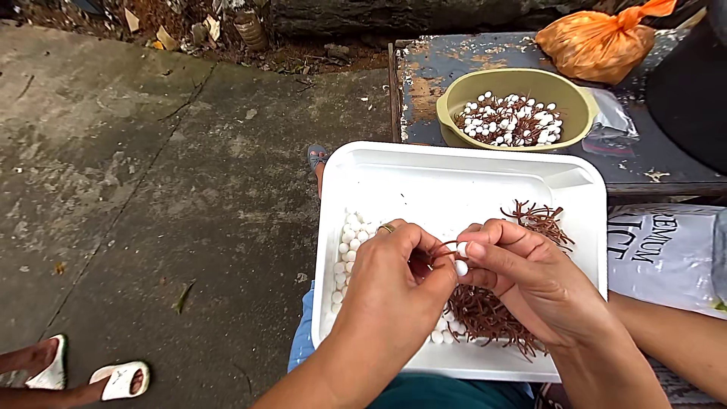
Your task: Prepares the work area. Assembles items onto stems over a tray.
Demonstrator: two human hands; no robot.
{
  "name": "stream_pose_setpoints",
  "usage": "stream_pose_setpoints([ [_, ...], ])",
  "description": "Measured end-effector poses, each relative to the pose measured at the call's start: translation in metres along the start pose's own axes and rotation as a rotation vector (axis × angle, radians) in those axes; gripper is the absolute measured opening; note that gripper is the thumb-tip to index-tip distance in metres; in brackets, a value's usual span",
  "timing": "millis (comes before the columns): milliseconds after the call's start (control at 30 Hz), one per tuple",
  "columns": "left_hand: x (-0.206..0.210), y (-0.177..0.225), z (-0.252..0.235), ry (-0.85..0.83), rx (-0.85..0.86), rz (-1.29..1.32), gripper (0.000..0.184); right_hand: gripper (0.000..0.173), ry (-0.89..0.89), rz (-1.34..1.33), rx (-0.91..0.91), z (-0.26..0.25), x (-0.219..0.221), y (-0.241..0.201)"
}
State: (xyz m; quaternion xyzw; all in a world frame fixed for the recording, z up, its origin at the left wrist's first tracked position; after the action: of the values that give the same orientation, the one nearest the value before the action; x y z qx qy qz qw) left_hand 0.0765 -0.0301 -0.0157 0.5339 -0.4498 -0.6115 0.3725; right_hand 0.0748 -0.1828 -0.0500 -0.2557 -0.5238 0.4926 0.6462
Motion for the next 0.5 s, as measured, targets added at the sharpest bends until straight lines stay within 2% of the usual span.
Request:
stream_pose_setpoints([
  [500, 0.0053, -0.0015, -0.0053, -0.026, -0.028, 0.05, 0.004, 0.009, 0.014, 0.027, -0.016, -0.002, -0.0052, -0.0035],
])
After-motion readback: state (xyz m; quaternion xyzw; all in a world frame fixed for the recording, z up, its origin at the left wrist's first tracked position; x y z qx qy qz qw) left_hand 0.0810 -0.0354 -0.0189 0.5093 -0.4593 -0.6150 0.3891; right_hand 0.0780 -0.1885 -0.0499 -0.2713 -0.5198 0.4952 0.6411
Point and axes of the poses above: each hand's wrist, its own z-axis away from the middle knuckle, its own x-axis out of the palm, y = z × x, the point moved 9 cm from there along -z, towards the middle knuckle, and after that the axes turned 3 degrees about x, right-handed, at the moved point
